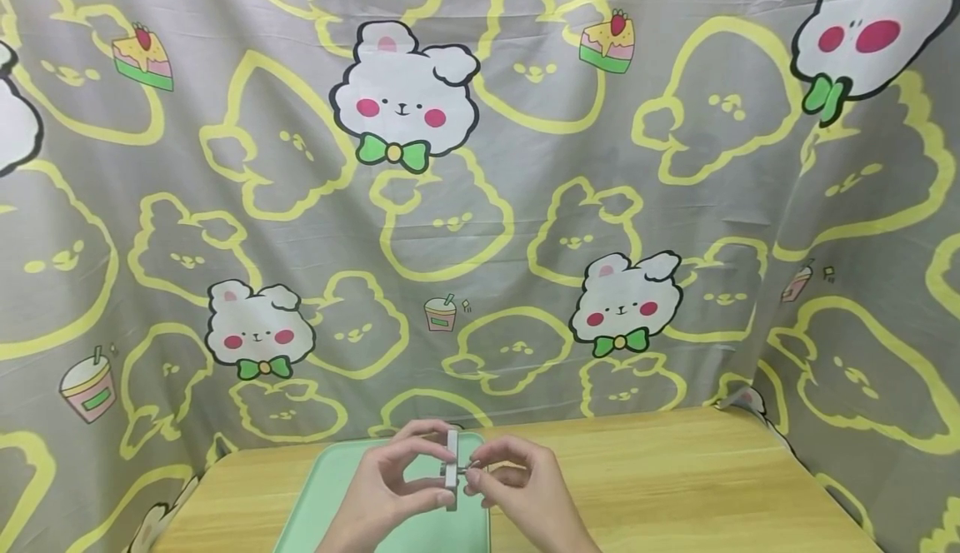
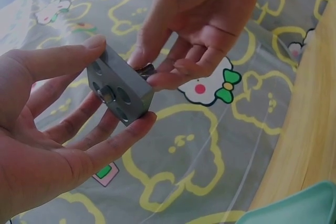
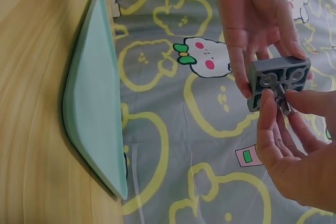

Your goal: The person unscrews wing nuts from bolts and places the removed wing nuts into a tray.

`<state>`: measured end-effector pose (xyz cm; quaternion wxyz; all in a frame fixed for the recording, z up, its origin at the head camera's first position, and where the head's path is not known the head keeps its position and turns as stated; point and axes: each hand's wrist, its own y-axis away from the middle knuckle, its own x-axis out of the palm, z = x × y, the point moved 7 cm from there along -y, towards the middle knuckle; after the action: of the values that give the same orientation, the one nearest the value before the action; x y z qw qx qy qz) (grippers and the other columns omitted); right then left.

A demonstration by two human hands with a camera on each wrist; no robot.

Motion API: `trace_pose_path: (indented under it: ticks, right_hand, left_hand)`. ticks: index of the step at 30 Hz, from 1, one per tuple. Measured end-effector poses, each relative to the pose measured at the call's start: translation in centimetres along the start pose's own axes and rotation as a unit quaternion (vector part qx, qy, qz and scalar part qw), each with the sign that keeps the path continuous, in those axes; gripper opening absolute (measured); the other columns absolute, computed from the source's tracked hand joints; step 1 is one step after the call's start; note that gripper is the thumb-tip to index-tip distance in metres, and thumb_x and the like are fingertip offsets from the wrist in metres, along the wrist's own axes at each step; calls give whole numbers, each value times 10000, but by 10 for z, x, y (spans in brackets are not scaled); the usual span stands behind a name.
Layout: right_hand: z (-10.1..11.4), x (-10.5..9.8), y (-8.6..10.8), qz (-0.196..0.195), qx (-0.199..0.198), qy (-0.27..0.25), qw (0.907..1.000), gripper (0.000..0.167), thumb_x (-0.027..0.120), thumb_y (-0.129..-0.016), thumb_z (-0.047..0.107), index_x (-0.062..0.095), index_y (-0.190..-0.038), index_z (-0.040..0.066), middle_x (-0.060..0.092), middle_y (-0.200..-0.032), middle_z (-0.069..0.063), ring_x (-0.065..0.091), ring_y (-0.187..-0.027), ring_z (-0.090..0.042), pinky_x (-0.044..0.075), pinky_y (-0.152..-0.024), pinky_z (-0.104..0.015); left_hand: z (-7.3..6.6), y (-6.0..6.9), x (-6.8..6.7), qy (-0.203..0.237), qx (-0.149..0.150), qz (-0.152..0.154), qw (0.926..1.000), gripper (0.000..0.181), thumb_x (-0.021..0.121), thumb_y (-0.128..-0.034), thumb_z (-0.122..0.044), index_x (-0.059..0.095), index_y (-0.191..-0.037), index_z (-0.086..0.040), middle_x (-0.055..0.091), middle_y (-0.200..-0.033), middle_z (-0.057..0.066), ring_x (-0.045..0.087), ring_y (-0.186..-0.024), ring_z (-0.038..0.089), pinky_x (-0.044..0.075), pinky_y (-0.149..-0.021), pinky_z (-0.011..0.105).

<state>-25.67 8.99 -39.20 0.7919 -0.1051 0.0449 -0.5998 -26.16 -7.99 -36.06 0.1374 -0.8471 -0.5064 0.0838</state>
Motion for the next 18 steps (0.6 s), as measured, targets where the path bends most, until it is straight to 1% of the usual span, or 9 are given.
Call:
trace_pose_path:
  ticks: [3, 7, 8, 10, 12, 13, 14, 16, 18]
  right_hand:
    - [4, 1, 1, -114, -203, 324, 9992, 248, 743, -952, 107, 658, -1112, -63, 689, -1073, -174, 746, -893, -216, 640, -733, -302]
    - [10, 4, 3, -281, -531, 691, 9958, 203, 762, -941, 140, 682, -1073, 8, 697, -1060, -144, 732, -933, -206, 639, -788, -290]
    - [11, 6, 4, -308, -700, 781, 9940, 183, 760, -943, 141, 687, -1066, 28, 700, -1049, -130, 728, -936, -201, 640, -792, -294]
    - [16, 8, 5, -332, -1234, 1016, 9866, 129, 751, -947, 115, 697, -1052, 62, 705, -1033, -104, 721, -938, -192, 649, -787, -319]
    - [22, 11, 7, -351, -1940, 1341, 9712, 111, 743, -944, 58, 706, -1039, 100, 708, -1026, -78, 715, -934, -177, 655, -757, -328]
    - [24, 12, 9, -359, -2330, 1504, 9601, 149, 743, -932, 15, 706, -1036, 115, 707, -1025, -72, 713, -925, -174, 656, -744, -331]
    - [27, 13, 11, -372, -2716, 1668, 9471, 197, 744, -917, -27, 705, -1034, 127, 704, -1029, -67, 713, -917, -169, 656, -737, -325]
    - [30, 15, 15, -442, -3395, 2017, 9177, 272, 759, -882, -79, 702, -1026, 145, 699, -1038, -59, 710, -905, -154, 646, -750, -282]
    - [33, 17, 18, -542, -3934, 2312, 8881, 272, 775, -874, -64, 702, -1020, 154, 696, -1042, -57, 707, -895, -151, 628, -786, -233]
  left_hand:
    - [0, 0, -1, -9, -3, -31, 10000, 337, 836, -816, 29, 703, -1123, 66, 493, -1398, 213, 516, -1302, 281, 608, -932, 478]
    - [-1, 1, -3, 9, -20, -79, 10000, 334, 829, -823, 35, 703, -1131, 66, 500, -1396, 210, 511, -1307, 292, 608, -928, 496]
    - [-1, 1, -4, 19, -28, -91, 10000, 334, 829, -823, 35, 703, -1131, 65, 501, -1396, 209, 509, -1307, 293, 608, -926, 501]
    - [-1, 0, -4, 65, -59, -112, 9999, 332, 827, -826, 34, 706, -1135, 56, 502, -1400, 208, 511, -1307, 297, 608, -923, 511]
    - [-2, 0, -5, 117, -81, -124, 9998, 336, 825, -831, 31, 703, -1142, 60, 500, -1404, 212, 513, -1304, 302, 607, -921, 519]
    - [-2, 0, -5, 148, -90, -128, 9998, 339, 824, -831, 32, 700, -1145, 63, 499, -1407, 214, 514, -1304, 305, 608, -921, 519]
    - [-2, 0, -6, 172, -100, -137, 9997, 344, 826, -831, 27, 697, -1148, 66, 498, -1408, 215, 516, -1302, 307, 608, -920, 521]
    - [-2, 1, -6, 216, -114, -157, 9996, 349, 825, -832, 29, 692, -1151, 72, 496, -1409, 222, 517, -1300, 314, 607, -920, 525]
    - [-2, 1, -7, 244, -124, -183, 9995, 350, 823, -831, 34, 690, -1152, 76, 496, -1409, 225, 514, -1300, 322, 606, -923, 527]
